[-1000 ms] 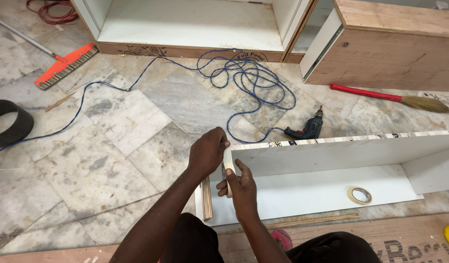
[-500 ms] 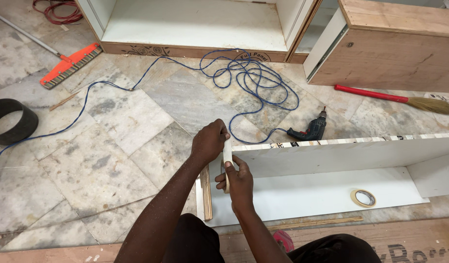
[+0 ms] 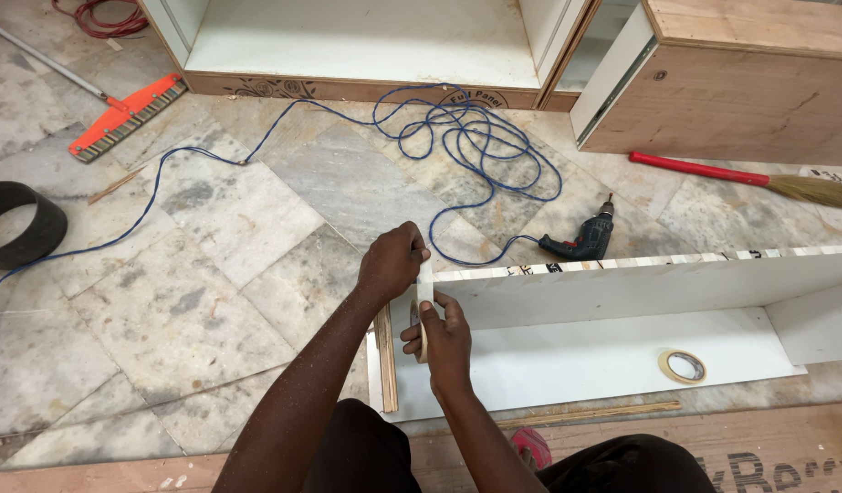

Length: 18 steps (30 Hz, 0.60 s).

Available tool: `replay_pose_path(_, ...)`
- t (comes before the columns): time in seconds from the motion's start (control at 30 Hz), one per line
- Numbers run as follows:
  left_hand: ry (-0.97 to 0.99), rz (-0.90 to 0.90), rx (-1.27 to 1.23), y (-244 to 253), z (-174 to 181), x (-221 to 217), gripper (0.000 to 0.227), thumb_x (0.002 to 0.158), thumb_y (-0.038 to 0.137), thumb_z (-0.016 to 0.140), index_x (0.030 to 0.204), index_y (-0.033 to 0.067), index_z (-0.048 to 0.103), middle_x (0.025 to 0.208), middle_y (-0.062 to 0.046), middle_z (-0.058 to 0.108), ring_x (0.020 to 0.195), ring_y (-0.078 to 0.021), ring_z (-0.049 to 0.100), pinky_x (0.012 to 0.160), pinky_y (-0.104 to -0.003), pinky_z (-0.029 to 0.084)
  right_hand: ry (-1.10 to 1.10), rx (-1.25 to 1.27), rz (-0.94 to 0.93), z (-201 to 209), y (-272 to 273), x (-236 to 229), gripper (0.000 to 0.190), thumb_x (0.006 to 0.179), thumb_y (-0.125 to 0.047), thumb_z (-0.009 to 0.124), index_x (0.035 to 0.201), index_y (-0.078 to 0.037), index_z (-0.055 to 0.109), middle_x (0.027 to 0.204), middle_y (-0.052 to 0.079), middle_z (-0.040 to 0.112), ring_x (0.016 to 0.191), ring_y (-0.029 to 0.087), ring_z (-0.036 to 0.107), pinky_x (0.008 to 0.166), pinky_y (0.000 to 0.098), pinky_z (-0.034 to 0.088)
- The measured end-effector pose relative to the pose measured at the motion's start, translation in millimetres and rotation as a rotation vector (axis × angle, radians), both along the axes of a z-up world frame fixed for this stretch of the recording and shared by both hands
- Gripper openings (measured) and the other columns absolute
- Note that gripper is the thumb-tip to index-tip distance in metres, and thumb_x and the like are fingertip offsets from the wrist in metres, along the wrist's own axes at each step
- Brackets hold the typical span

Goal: The person applies masking tape to the edges of a white wooden cabinet frame. They then use a metal square ruler to measure and mark the wood, followed by using a utility knife to cut along the marked lines. The person is kneeling on the floor throughout the process.

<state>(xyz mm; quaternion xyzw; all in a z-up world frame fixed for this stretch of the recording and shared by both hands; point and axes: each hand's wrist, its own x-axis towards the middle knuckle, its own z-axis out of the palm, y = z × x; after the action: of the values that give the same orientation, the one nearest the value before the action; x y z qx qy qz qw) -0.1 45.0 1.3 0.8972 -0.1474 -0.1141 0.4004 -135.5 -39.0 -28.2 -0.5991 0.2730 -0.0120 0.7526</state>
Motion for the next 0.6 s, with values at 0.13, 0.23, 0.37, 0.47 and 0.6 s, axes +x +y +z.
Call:
replay_pose_path(0.13, -0.023, -0.061, -0.006, 1.3, -18.6, 13.6, 0.020, 0.090, 0.024, 0.075, 0.092, 0.0074, 0.064, 0.084, -0.009, 0.072, 0.079, -0.0244, 0.070, 0.071, -0.042, 0.053, 0.062, 0.048, -0.024, -6.6, 0.5, 5.6, 0.041, 0.099, -0.030, 0.058, 0.131, -0.005, 0.055, 0.068, 0.014, 0.070, 0.048, 0.015, 0.061, 0.047, 0.0297, 0.050)
replay_pose_path(0.23, 0.016, -0.122, 0.000, 0.4, -32.9, 27.1, 0.020, 0.086, 0.023, 0.078, 0.089, 0.0076, 0.066, 0.084, -0.009, 0.073, 0.080, -0.0241, 0.070, 0.072, -0.041, 0.054, 0.079, 0.069, -0.036, -13.1, 0.3, 11.5, 0.038, 0.100, -0.032, 0.060, 0.124, -0.003, 0.056, 0.069, 0.013, 0.068, 0.046, 0.015, 0.057, 0.045, 0.0296, 0.048)
replay_pose_path(0.37, 0.150, -0.227, 0.117, -0.6, -46.8, 44.6, 0.023, 0.084, 0.027, 0.081, 0.087, 0.0070, 0.069, 0.083, -0.011, 0.073, 0.080, -0.0252, 0.070, 0.073, -0.042, 0.053, 0.101, 0.088, -0.057, -27.7, -0.5, 23.0, 0.035, 0.099, -0.033, 0.062, 0.117, -0.004, 0.055, 0.072, 0.013, 0.068, 0.045, 0.015, 0.055, 0.042, 0.0295, 0.046)
replay_pose_path(0.47, 0.233, -0.339, 0.127, -2.5, -60.4, 57.2, 0.024, 0.083, 0.027, 0.082, 0.089, 0.0062, 0.071, 0.085, -0.011, 0.073, 0.082, -0.0234, 0.068, 0.074, -0.041, 0.053, 0.106, 0.106, -0.072, -40.5, -3.0, 26.9, 0.036, 0.098, -0.034, 0.064, 0.113, -0.002, 0.054, 0.074, 0.014, 0.070, 0.045, 0.015, 0.055, 0.042, 0.0292, 0.047)
replay_pose_path(0.6, 0.337, -0.453, 0.184, -8.7, -78.0, 74.7, 0.026, 0.082, 0.028, 0.082, 0.092, 0.0062, 0.073, 0.089, -0.010, 0.075, 0.084, -0.0217, 0.069, 0.074, -0.041, 0.054, 0.124, 0.116, -0.067, -52.5, -7.6, 32.6, 0.037, 0.098, -0.034, 0.066, 0.110, -0.002, 0.054, 0.075, 0.014, 0.071, 0.045, 0.014, 0.054, 0.042, 0.0289, 0.048)
